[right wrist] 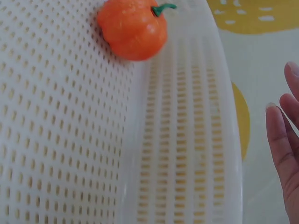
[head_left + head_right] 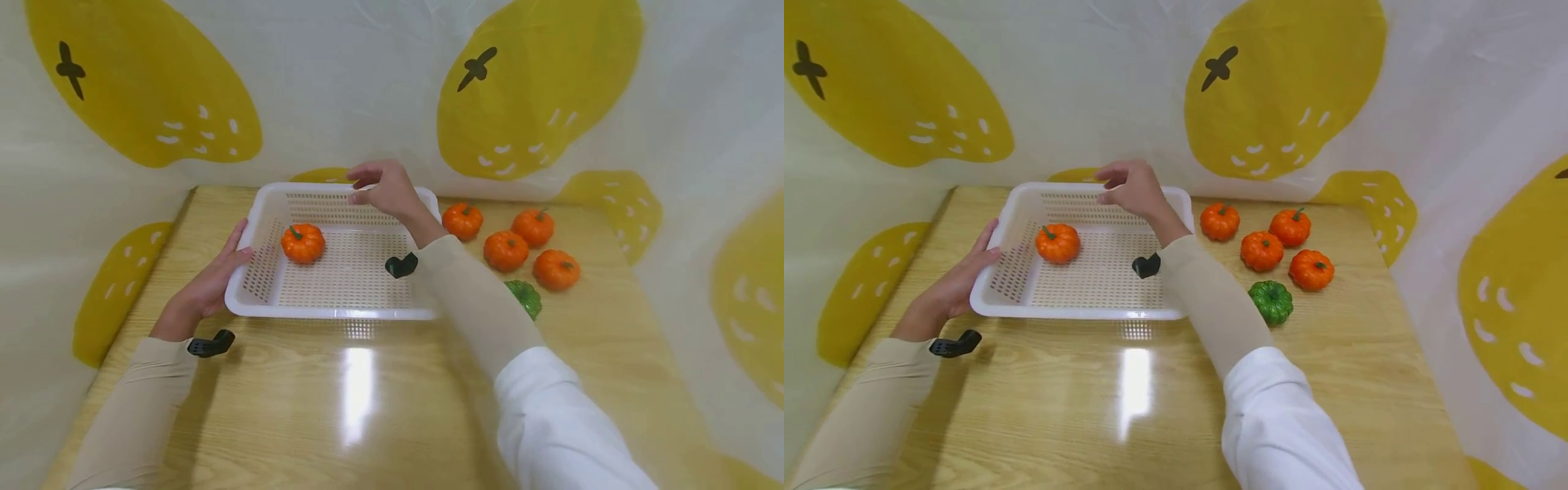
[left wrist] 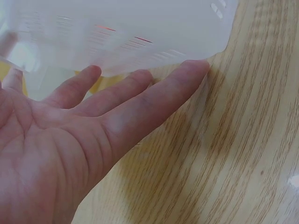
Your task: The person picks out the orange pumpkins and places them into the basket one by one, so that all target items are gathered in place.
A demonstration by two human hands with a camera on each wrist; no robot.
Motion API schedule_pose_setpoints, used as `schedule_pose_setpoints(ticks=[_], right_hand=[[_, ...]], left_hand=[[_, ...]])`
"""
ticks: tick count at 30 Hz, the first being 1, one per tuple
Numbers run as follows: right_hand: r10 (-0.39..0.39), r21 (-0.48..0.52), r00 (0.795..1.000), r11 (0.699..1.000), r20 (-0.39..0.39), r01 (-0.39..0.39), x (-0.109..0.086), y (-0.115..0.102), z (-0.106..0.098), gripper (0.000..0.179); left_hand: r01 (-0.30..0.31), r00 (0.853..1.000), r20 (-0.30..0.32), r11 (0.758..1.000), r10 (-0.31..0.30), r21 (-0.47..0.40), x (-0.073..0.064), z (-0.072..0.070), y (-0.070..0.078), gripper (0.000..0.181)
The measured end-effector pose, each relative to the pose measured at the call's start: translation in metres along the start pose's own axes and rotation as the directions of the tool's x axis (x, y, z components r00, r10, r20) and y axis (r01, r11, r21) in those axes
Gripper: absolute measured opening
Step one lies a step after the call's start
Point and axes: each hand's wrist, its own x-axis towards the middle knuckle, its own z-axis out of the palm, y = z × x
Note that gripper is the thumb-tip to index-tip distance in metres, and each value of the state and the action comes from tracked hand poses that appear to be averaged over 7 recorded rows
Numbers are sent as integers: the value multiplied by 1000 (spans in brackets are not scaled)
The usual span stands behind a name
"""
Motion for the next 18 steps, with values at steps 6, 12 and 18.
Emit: schedule_pose_setpoints(ticks=[6, 12, 18], right_hand=[[-5, 61, 996, 998, -87, 10, -9, 8, -27, 39], [31, 120, 986, 993, -166, -11, -18, 14, -51, 40], [80, 160, 968, 986, -239, -42, -25, 26, -72, 39]], left_hand=[[10, 1000, 18, 1000, -9, -14, 0, -2, -1, 64], [11, 1000, 24, 1000, -11, -14, 0, -3, 0, 64], [-11, 999, 39, 1000, 11, -14, 3, -4, 1, 65]])
